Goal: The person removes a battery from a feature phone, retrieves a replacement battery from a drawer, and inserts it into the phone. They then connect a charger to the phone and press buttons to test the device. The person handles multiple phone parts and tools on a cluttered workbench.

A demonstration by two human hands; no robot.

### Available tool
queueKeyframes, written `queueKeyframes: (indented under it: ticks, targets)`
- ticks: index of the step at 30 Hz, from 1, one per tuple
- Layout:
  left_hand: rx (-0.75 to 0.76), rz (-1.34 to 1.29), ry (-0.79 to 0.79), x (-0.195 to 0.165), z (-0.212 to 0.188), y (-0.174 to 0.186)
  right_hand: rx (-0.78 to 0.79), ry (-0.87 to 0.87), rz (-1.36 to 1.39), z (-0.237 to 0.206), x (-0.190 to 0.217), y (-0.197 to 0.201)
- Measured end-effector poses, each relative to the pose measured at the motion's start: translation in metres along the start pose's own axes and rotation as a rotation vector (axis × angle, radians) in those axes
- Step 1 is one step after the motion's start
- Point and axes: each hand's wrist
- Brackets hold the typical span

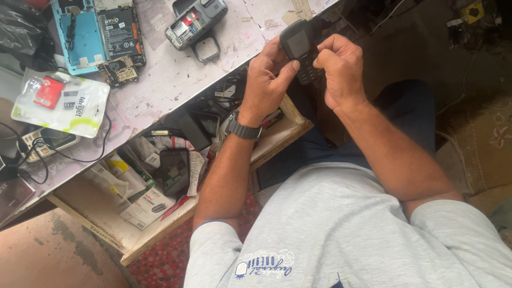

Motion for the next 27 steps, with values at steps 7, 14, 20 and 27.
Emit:
queueKeyframes:
  ticks: [7, 14, 20, 27]
  targets:
    - [-0.003, 0.044, 0.013, 0.0001, 0.0005, 0.0013, 0.001, -0.011, -0.005, -0.0009, 0.0002, -0.0005]
    - [-0.003, 0.050, 0.023, -0.0017, 0.0006, -0.0008, 0.002, -0.007, -0.014, -0.0025, 0.0011, 0.0001]
    - [-0.009, 0.053, 0.028, -0.0032, 0.0000, -0.0011, -0.001, -0.003, -0.011, -0.0027, 0.0009, 0.0002]
    - [-0.006, 0.031, 0.015, -0.0033, -0.0009, -0.0018, -0.003, -0.009, -0.008, -0.0024, -0.0006, 0.0003]
Point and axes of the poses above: each hand's wrist, its own z-axis towards the middle knuckle, its own y-axis out of the back of the hand, x = y × z, and after that the axes turned 11 degrees about -z, right-handed
